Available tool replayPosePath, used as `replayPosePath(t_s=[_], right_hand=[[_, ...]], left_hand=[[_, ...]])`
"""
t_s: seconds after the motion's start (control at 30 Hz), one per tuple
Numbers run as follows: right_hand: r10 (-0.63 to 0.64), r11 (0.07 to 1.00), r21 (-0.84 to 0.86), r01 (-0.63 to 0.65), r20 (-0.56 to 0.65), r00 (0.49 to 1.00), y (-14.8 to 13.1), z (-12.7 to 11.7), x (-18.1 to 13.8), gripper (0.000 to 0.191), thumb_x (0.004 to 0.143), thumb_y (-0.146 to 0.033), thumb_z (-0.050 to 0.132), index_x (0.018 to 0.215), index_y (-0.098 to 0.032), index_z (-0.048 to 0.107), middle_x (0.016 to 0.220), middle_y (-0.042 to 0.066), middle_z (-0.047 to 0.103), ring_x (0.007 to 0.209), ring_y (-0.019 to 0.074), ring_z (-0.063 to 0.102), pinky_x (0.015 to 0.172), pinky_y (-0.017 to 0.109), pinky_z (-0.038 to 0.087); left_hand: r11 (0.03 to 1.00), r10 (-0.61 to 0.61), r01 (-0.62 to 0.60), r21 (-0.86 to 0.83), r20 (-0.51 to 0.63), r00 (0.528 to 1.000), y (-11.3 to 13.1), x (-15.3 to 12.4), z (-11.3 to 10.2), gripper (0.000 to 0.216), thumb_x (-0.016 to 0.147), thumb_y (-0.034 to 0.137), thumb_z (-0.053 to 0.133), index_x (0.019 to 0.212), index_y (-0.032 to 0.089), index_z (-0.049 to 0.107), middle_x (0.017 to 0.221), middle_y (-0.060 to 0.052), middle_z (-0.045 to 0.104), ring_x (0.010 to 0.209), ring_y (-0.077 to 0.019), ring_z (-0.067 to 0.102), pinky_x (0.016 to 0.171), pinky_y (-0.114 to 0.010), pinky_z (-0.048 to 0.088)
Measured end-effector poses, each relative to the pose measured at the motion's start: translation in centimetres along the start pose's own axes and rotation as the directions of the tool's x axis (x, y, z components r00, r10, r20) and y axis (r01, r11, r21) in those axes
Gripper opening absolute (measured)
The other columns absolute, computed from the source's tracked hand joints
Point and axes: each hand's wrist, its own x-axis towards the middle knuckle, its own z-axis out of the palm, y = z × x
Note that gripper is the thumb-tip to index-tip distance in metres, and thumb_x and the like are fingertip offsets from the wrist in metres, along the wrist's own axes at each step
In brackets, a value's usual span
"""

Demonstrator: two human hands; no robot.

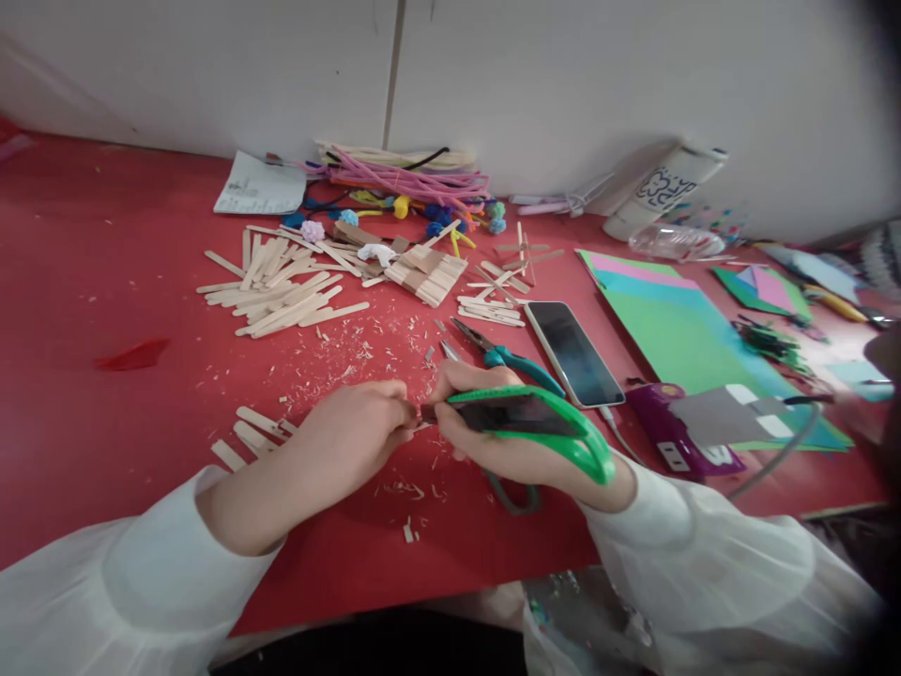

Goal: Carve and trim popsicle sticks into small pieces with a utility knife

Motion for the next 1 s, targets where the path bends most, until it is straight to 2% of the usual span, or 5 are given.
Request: replayPosePath(t_s=[0.3, 0.43, 0.67, 0.8, 1.0], right_hand=[[0.257, 0.938, 0.291, -0.190, -0.212, 0.943, 1.6, 2.9, -1.8, 0.010, 0.083, -0.025, 0.045, 0.074, -0.022, 0.043, 0.051, -0.006, 0.055, 0.042, 0.0106, 0.058, 0.042, 0.020, 0.044], [0.011, 0.995, 0.095, 0.020, -0.312, 0.950, 2.5, 3.4, -3.6, 0.007, 0.082, -0.019, 0.049, 0.078, -0.022, 0.044, 0.056, -0.005, 0.058, 0.047, 0.0088, 0.057, 0.048, 0.019, 0.044], [-0.261, 0.962, 0.086, 0.258, 0.025, 0.965, 2.1, 0.5, -2.0, 0.009, 0.078, -0.012, 0.045, 0.078, -0.021, 0.043, 0.052, -0.008, 0.048, 0.040, 0.0047, 0.041, 0.042, 0.017, 0.036], [0.067, 0.971, 0.232, -0.051, -0.062, 0.996, 2.0, 0.8, -0.7, 0.004, 0.077, -0.020, 0.047, 0.074, -0.021, 0.044, 0.050, -0.007, 0.052, 0.041, 0.0083, 0.053, 0.040, 0.018, 0.041], [0.409, 0.705, 0.646, -0.294, -0.030, 0.912, 2.9, 1.7, 0.0, 0.013, 0.070, -0.029, 0.053, 0.072, -0.020, 0.043, 0.046, -0.007, 0.058, 0.033, 0.0112, 0.056, 0.031, 0.017, 0.043]], left_hand=[[0.999, -0.005, 0.005, 0.047, 0.000, 1.000, 0.1, -0.4, 0.2, 0.019, 0.083, 0.011, 0.049, 0.067, 0.016, 0.057, 0.070, 0.000, 0.054, 0.062, -0.0123, 0.053, 0.054, -0.024, 0.033], [0.999, -0.008, 0.008, 0.034, -0.005, 1.000, 0.2, -0.3, 0.0, 0.019, 0.083, 0.009, 0.048, 0.069, 0.017, 0.060, 0.069, 0.000, 0.055, 0.064, -0.0131, 0.054, 0.055, -0.024, 0.033], [0.999, -0.033, 0.033, 0.033, -0.005, 0.999, 0.6, -0.1, -0.4, 0.021, 0.081, 0.011, 0.049, 0.062, 0.017, 0.056, 0.064, 0.001, 0.053, 0.059, -0.0124, 0.052, 0.053, -0.024, 0.032], [0.999, -0.004, 0.005, 0.035, -0.030, 1.000, 0.4, -0.2, -0.1, 0.020, 0.081, 0.009, 0.048, 0.065, 0.017, 0.056, 0.066, 0.000, 0.055, 0.059, -0.0121, 0.052, 0.053, -0.024, 0.033], [0.999, -0.022, 0.023, 0.042, -0.014, 1.000, 0.6, -0.4, -0.1, 0.021, 0.083, 0.009, 0.047, 0.068, 0.018, 0.058, 0.069, 0.000, 0.057, 0.063, -0.0135, 0.056, 0.056, -0.025, 0.036]])
